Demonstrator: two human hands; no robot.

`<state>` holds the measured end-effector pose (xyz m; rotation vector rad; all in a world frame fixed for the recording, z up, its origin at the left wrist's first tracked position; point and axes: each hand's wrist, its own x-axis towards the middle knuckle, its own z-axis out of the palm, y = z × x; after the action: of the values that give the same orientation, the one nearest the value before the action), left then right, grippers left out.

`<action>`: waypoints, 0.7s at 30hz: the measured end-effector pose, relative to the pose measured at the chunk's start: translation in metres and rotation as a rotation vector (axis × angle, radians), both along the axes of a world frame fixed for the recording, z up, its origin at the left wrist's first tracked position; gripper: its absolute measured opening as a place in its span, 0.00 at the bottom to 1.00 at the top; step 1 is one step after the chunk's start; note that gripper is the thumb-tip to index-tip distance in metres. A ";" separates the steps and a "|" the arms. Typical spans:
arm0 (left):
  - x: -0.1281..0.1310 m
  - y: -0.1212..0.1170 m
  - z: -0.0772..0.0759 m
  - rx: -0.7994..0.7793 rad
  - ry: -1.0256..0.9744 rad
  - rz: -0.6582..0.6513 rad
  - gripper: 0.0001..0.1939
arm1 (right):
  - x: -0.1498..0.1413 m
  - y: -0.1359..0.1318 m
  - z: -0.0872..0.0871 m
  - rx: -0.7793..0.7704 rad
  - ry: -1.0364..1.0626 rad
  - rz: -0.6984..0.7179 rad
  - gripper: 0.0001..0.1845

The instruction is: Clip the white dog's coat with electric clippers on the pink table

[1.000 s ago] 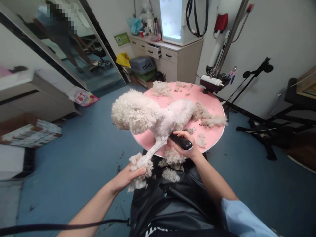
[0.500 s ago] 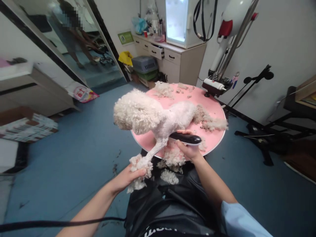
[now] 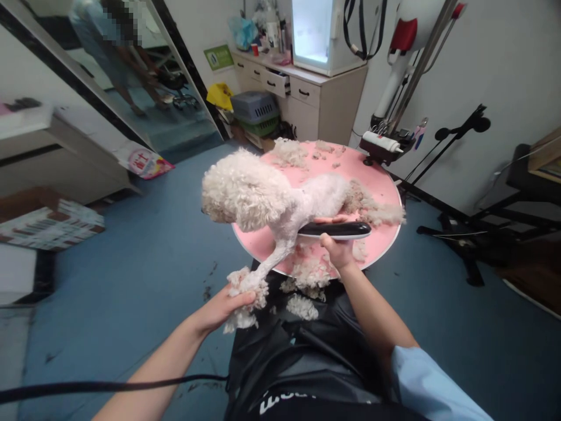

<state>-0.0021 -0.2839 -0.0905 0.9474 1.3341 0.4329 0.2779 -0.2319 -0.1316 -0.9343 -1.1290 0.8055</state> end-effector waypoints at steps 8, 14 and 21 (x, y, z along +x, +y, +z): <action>-0.003 0.002 0.002 -0.011 -0.010 -0.017 0.26 | -0.009 -0.014 -0.011 0.042 -0.043 0.063 0.20; -0.005 0.005 0.003 0.009 -0.008 -0.019 0.25 | -0.012 -0.012 -0.033 0.120 -0.339 0.060 0.22; -0.005 0.007 0.001 0.078 0.000 -0.079 0.24 | 0.004 -0.018 -0.033 0.249 -0.388 -0.053 0.26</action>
<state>-0.0072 -0.2772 -0.0890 1.0615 1.2828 0.4267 0.2823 -0.2501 -0.1646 -0.9272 -1.4959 0.4347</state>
